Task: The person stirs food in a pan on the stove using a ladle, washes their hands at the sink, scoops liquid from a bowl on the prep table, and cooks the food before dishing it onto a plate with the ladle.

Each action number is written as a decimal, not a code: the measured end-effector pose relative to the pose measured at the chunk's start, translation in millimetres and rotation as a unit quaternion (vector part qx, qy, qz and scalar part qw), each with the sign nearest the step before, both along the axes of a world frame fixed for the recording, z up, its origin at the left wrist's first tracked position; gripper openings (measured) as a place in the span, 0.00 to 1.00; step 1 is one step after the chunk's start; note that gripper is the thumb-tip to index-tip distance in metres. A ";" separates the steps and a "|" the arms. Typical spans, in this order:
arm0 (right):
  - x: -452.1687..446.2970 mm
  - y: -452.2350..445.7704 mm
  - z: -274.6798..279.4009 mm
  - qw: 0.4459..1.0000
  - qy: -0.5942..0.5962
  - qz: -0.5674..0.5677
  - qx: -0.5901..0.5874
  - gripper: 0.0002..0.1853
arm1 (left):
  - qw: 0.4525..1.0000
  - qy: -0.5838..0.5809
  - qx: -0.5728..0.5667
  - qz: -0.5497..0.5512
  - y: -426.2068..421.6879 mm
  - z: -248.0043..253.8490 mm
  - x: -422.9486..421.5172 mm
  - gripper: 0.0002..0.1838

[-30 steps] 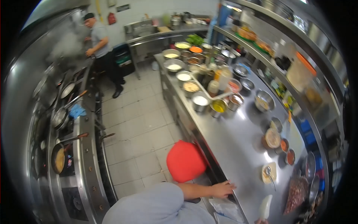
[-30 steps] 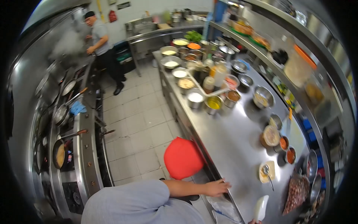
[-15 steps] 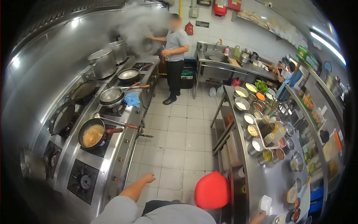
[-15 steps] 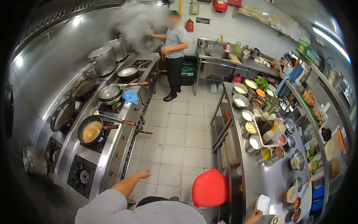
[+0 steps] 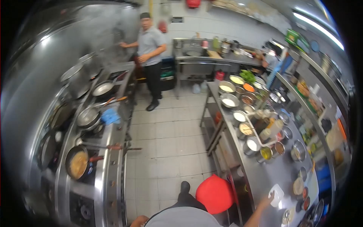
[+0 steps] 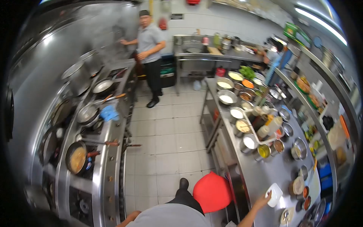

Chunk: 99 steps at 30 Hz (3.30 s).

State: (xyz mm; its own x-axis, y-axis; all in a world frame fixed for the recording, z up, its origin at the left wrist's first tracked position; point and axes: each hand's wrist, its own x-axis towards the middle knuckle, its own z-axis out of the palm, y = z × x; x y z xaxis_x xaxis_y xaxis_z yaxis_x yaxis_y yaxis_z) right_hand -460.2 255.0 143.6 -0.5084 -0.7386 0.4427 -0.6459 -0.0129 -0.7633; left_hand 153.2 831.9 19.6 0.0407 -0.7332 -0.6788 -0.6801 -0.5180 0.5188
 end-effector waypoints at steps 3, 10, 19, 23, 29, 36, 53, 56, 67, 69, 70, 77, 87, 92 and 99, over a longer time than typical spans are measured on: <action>96.3 -17.2 70.2 0.996 -0.074 0.050 -0.004 0.20 | 0.998 0.018 0.048 0.032 -72.5 -5.5 34.4 0.25; 284.9 -70.3 88.3 0.893 -0.191 0.374 0.160 0.09 | 0.964 0.032 0.107 0.242 -340.9 8.2 180.4 0.24; 526.7 -171.9 121.0 0.675 0.011 0.682 0.281 0.15 | 0.882 0.107 -0.230 0.398 -589.6 138.4 247.8 0.23; 606.8 -232.5 123.0 0.634 -0.031 0.712 0.300 0.14 | 0.928 0.060 -0.122 0.347 -558.0 29.1 283.4 0.21; 689.4 -332.6 77.6 0.619 -0.057 0.680 0.389 0.15 | 0.983 -0.022 0.184 0.018 -481.6 -17.3 350.3 0.20; 817.5 -458.9 97.3 0.680 -0.112 0.593 0.416 0.14 | 0.962 0.033 0.165 0.213 -642.2 -11.7 510.7 0.17; 1064.3 -728.8 100.9 0.607 -0.234 0.626 0.431 0.20 | 0.914 0.274 -0.207 0.214 -1245.6 128.3 689.0 0.16; 1111.5 -818.5 89.5 0.625 -0.243 0.621 0.405 0.21 | 0.927 0.266 -0.182 0.193 -1325.9 142.4 725.3 0.17; 1227.4 -1048.1 130.1 0.598 -0.243 0.653 0.395 0.18 | 0.832 0.286 -0.363 0.307 -1589.1 205.5 840.8 0.23; 1232.4 -1077.0 123.5 0.607 -0.231 0.645 0.403 0.18 | 0.810 0.166 -0.507 0.243 -1658.4 192.7 873.2 0.25; 1232.3 -1088.9 117.8 0.617 -0.223 0.634 0.409 0.18 | 0.804 0.131 -0.531 0.235 -1694.6 199.6 889.3 0.25; 1214.4 -1218.9 74.9 0.716 -0.331 0.465 0.403 0.16 | 0.778 0.134 -0.526 0.317 -1972.2 280.5 1001.1 0.29; 1258.5 -1380.8 138.7 0.853 -0.279 0.317 0.307 0.15 | 0.808 -0.240 -0.523 0.127 -2363.4 270.7 1255.3 0.32; 1286.8 -1436.8 137.9 0.832 -0.231 0.362 0.351 0.16 | 0.870 -0.251 -0.413 0.094 -2421.2 261.2 1284.8 0.30; 1359.2 -1565.6 134.7 0.772 -0.280 0.464 0.332 0.17 | 0.859 -0.198 -0.438 0.179 -2382.0 169.8 1211.6 0.26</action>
State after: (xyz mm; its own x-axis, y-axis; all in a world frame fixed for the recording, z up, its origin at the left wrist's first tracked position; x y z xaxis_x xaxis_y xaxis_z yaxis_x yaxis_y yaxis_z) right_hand 898.9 -1310.6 278.3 0.4011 -0.8697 -0.2877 -0.1599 0.2428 -0.9568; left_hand 1364.8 -1550.2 189.3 0.4703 -0.8477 0.2453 -0.7714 -0.2599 0.5808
